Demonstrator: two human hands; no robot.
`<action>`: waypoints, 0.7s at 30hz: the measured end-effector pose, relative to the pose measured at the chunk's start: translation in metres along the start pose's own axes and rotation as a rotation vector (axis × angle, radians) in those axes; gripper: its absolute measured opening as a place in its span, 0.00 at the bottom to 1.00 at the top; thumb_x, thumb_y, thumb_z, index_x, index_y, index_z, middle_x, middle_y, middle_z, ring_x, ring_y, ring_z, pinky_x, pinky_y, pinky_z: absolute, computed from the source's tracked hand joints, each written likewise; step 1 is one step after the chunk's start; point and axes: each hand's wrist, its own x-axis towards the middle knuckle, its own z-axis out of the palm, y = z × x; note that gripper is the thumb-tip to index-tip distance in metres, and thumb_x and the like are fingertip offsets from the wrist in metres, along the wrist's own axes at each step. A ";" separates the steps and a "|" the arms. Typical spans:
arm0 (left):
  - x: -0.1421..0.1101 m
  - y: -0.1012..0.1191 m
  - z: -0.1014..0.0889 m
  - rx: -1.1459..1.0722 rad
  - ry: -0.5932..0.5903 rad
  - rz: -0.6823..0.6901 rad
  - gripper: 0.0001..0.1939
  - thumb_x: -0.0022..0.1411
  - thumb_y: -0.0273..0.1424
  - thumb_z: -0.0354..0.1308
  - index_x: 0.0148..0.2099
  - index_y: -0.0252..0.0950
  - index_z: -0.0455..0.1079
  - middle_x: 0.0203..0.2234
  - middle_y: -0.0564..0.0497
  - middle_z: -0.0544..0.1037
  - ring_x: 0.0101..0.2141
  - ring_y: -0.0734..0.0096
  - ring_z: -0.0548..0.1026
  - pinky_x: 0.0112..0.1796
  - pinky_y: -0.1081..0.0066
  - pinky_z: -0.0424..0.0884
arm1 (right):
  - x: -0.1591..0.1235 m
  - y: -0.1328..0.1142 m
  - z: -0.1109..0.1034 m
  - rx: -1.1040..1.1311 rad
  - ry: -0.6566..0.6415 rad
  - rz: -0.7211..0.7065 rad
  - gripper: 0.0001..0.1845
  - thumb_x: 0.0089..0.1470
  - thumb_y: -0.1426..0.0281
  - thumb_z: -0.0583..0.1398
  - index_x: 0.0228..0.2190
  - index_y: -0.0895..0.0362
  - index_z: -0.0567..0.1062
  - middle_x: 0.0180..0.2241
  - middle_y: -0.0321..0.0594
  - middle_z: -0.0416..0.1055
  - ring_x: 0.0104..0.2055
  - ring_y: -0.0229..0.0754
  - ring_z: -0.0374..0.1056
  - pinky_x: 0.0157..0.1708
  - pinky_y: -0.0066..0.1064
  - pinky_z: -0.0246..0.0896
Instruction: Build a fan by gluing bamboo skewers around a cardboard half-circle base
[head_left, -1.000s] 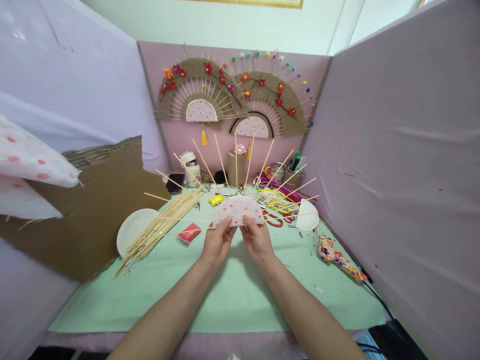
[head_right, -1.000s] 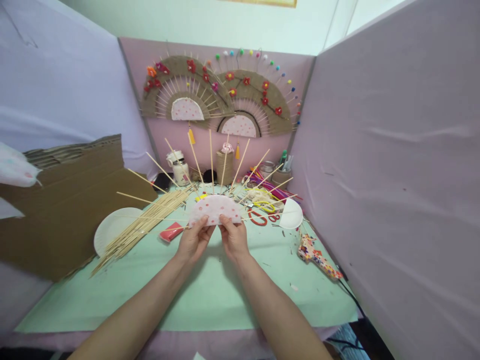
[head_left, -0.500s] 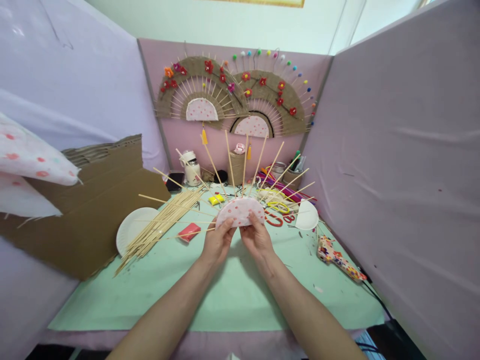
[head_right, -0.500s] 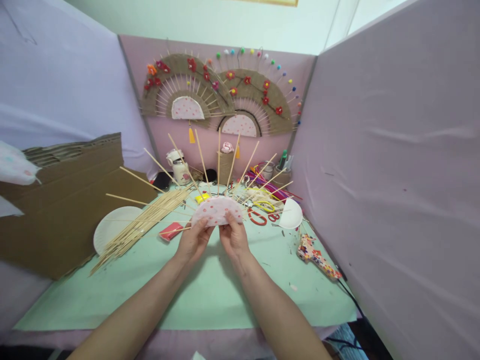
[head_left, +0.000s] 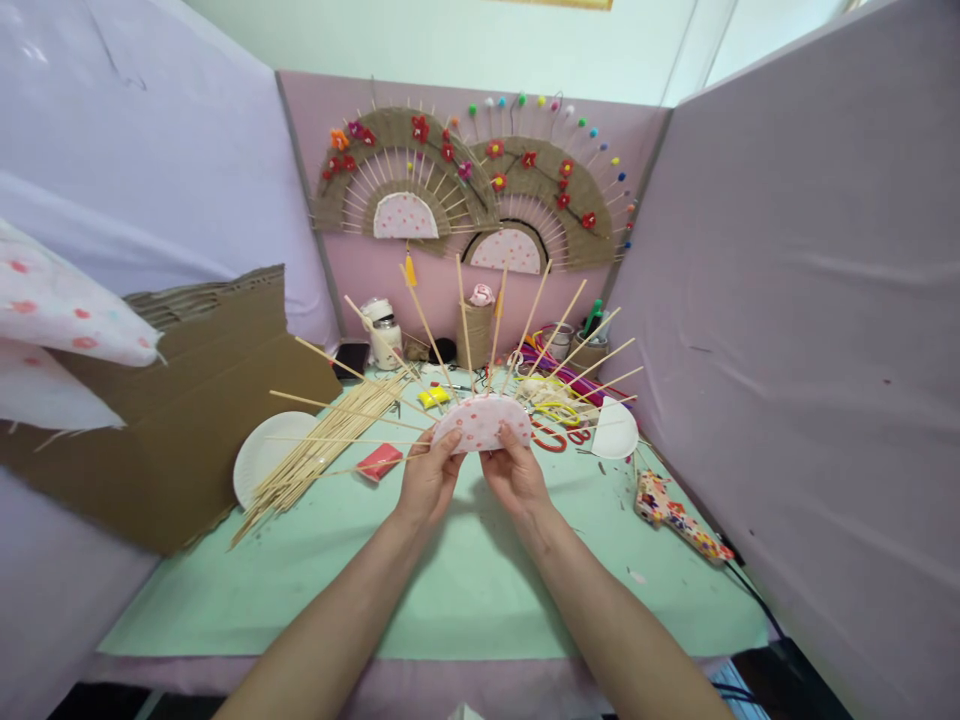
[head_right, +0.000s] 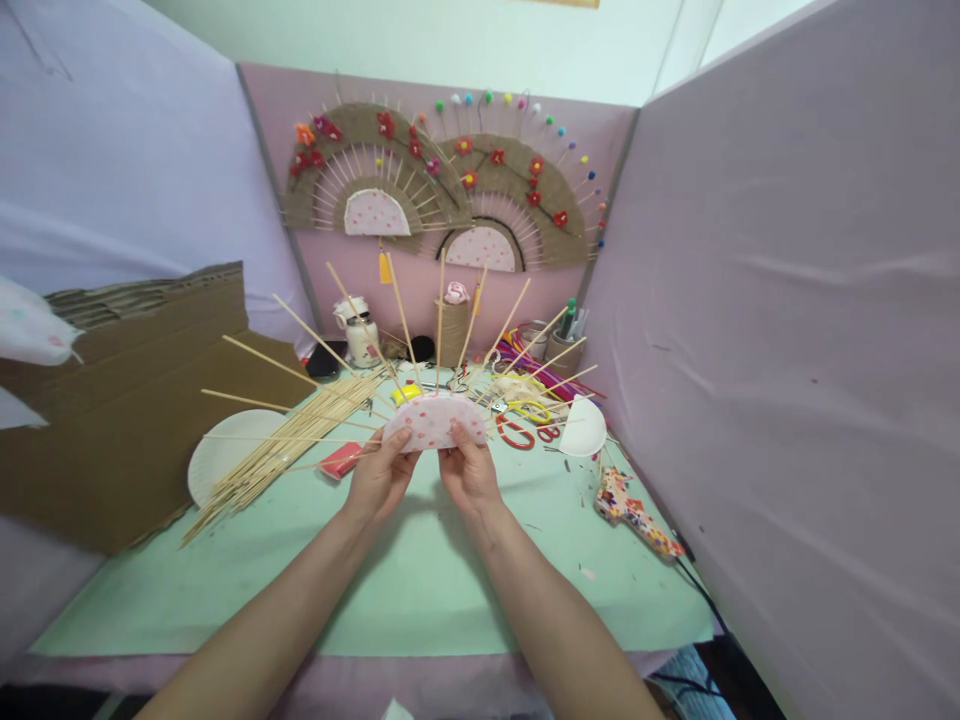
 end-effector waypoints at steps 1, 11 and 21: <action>0.000 0.000 0.000 -0.002 0.002 -0.001 0.12 0.46 0.26 0.72 0.35 0.33 0.78 0.32 0.51 0.83 0.34 0.74 0.80 0.41 0.77 0.75 | 0.000 0.000 0.000 -0.002 -0.002 -0.002 0.14 0.42 0.73 0.71 0.33 0.53 0.76 0.39 0.33 0.79 0.43 0.37 0.74 0.48 0.30 0.70; -0.001 0.003 0.001 -0.002 -0.004 0.003 0.13 0.44 0.26 0.73 0.35 0.33 0.78 0.32 0.51 0.83 0.34 0.75 0.79 0.41 0.77 0.76 | -0.002 0.000 -0.002 -0.032 -0.034 -0.014 0.17 0.41 0.72 0.71 0.36 0.52 0.76 0.38 0.31 0.79 0.44 0.37 0.74 0.51 0.31 0.69; -0.005 -0.002 0.003 0.020 -0.017 0.036 0.20 0.44 0.28 0.73 0.42 0.36 0.77 0.37 0.51 0.82 0.37 0.74 0.79 0.41 0.76 0.75 | -0.001 -0.001 0.001 0.019 -0.005 0.028 0.15 0.43 0.73 0.70 0.35 0.52 0.76 0.37 0.31 0.79 0.42 0.35 0.74 0.47 0.27 0.70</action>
